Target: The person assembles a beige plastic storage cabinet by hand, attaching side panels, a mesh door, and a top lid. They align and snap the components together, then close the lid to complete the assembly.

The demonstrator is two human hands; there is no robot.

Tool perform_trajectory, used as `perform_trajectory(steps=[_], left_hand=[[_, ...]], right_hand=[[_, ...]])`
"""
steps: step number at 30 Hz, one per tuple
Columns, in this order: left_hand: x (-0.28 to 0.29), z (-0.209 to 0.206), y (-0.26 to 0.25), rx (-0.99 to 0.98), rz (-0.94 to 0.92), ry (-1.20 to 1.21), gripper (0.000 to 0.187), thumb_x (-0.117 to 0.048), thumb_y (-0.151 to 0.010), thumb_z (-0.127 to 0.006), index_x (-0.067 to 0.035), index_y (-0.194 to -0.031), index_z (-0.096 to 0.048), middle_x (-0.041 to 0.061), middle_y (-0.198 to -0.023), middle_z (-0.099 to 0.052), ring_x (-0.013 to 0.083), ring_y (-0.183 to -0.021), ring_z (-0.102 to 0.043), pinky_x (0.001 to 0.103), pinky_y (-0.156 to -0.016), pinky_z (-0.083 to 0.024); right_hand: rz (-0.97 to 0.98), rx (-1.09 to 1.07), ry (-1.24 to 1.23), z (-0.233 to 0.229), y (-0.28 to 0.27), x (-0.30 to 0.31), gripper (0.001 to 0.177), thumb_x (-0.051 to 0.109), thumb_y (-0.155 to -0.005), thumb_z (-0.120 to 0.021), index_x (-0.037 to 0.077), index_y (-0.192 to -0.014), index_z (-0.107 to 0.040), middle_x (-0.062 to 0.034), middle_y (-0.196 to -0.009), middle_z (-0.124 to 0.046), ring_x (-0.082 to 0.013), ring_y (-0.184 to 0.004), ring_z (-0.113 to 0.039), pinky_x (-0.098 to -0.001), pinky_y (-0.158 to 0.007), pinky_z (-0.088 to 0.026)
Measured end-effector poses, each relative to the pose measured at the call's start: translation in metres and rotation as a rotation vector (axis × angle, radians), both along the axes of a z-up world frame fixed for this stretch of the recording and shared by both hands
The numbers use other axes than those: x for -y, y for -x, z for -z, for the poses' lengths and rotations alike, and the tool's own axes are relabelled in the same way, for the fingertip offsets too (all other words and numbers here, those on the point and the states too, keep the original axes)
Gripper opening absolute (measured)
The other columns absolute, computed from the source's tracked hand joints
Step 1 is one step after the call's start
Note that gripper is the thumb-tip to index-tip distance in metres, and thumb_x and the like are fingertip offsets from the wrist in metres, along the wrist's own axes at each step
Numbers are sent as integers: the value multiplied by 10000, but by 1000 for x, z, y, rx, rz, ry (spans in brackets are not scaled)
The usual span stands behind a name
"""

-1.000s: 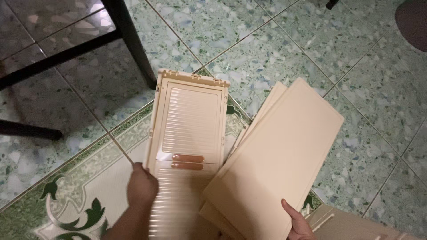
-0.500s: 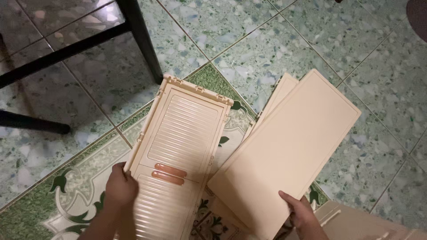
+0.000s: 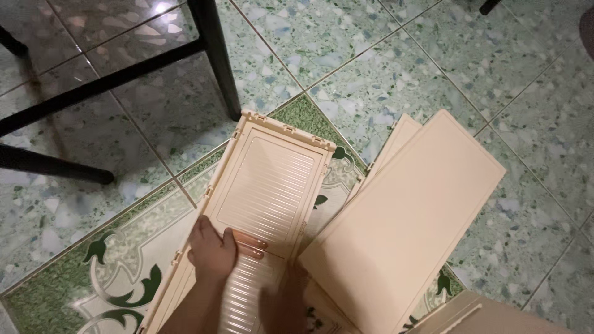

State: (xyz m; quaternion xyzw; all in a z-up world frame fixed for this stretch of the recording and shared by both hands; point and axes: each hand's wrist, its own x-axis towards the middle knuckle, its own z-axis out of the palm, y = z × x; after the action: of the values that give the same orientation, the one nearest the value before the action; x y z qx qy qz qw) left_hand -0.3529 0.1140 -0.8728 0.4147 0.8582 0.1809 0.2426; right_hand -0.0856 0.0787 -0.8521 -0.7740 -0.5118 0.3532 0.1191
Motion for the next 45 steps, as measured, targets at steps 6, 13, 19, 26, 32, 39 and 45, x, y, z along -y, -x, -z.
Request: perform_trajectory(steps=[6, 13, 19, 26, 32, 39, 45], left_hand=[[-22, -14, 13, 46, -2, 318, 743, -502, -909, -618, -57, -1481, -454, 226, -1439, -457, 410, -1354, -419, 559, -1127, -358], [-15, 11, 51, -64, -97, 220, 748, -463, -879, -590, -111, -1516, -419, 267, -1490, -365, 486, -1373, -325, 737, -1038, -222], [1, 29, 120, -2, 22, 456, 588, -462, -969, -569, -151, -1467, -576, 174, -1433, -615, 429, -1345, -542, 633, -1188, -306], [20, -20, 145, 124, 158, 508, 558, -522, -936, -649, -129, -1328, -591, 130, -1197, -718, 340, -1159, -637, 513, -1026, -416], [28, -134, 99, 349, 4, 118, 471, -417, -920, -693, -7, -1130, -596, 152, -950, -714, 289, -877, -676, 432, -811, -545], [-25, -399, 27, 953, -14, 196, 605, -406, -910, -690, -38, -1374, -568, 169, -1081, -748, 250, -961, -722, 354, -833, -557], [-15, -672, -5, 1434, -31, 232, 586, -384, -944, -594, -104, -1446, -481, 162, -1280, -691, 258, -1049, -719, 449, -884, -579]], right_hand=[[187, -122, 291, 27, 77, 30, 902, 317, -852, -818, 20, -1532, -305, -221, -1426, -529, -367, -1281, -546, -443, -1093, -431], [239, -422, 310, 46, 106, 54, 908, 278, -834, -804, 90, -1550, -279, -161, -1485, -519, -310, -1343, -527, -428, -1136, -394], [212, -434, 598, 52, 109, 66, 803, 123, -852, -719, 23, -1534, -307, -218, -1430, -538, -333, -1275, -596, -401, -1098, -448], [283, -557, 360, -7, 90, 115, 1022, 109, -771, -757, 98, -1577, -129, -168, -1474, -512, -298, -1273, -574, -384, -1066, -475], [495, -713, 209, -99, 48, 80, 736, 130, -818, -686, 34, -1456, -334, -199, -1357, -600, -293, -1202, -618, -388, -1030, -490], [677, -821, -250, -286, -41, 23, 485, 154, -872, -604, -41, -1316, -574, -234, -1221, -704, -287, -1120, -669, -393, -989, -508], [466, -312, -268, -584, -49, 25, 518, 396, -969, -575, -22, -1270, -627, -199, -1160, -762, -269, -1091, -708, -382, -958, -521]])
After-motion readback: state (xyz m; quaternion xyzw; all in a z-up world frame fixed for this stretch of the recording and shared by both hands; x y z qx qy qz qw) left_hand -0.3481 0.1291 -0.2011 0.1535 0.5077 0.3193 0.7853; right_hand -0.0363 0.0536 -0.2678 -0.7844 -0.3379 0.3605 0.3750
